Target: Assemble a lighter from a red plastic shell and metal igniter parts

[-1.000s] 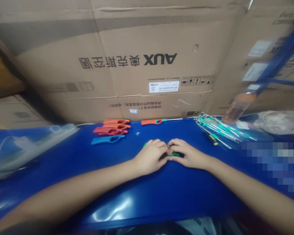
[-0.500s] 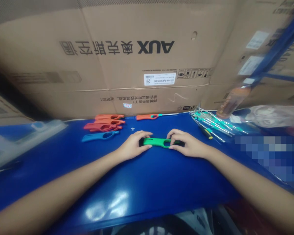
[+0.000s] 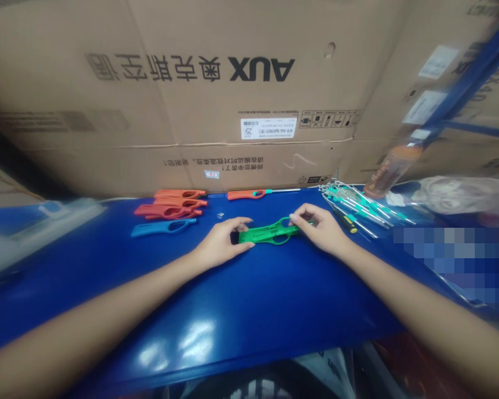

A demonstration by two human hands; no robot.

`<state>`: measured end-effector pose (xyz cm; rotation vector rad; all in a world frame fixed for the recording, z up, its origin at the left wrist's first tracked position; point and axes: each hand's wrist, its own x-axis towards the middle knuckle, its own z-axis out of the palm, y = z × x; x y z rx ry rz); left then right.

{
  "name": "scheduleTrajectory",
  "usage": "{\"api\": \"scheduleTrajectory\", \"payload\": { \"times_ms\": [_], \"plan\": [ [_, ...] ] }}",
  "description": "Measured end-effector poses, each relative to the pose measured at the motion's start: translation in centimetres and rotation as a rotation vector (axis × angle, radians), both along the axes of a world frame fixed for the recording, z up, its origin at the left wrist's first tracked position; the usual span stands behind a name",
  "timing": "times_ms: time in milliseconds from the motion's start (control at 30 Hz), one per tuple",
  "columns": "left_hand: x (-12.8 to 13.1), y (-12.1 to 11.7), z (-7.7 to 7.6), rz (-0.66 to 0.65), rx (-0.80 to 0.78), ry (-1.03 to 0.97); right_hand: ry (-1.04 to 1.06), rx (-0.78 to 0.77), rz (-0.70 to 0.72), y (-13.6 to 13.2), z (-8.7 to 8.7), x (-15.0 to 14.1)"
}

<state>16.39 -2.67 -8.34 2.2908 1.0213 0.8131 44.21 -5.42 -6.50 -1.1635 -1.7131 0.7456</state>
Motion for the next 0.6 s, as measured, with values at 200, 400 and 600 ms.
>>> {"api": "scheduleTrajectory", "payload": {
  "times_ms": [200,400,600],
  "plan": [
    [0.2,-0.1,0.1,-0.009,0.084,0.017,-0.107,-0.261,0.017,0.3,0.5,1.3],
    [0.2,-0.1,0.2,-0.029,0.098,0.029,-0.575,-0.026,0.142,-0.9,0.4,0.6],
    [0.2,-0.4,0.6,-0.065,0.174,0.024,-0.699,0.115,0.153,-0.9,0.2,0.8]
  ]
}}
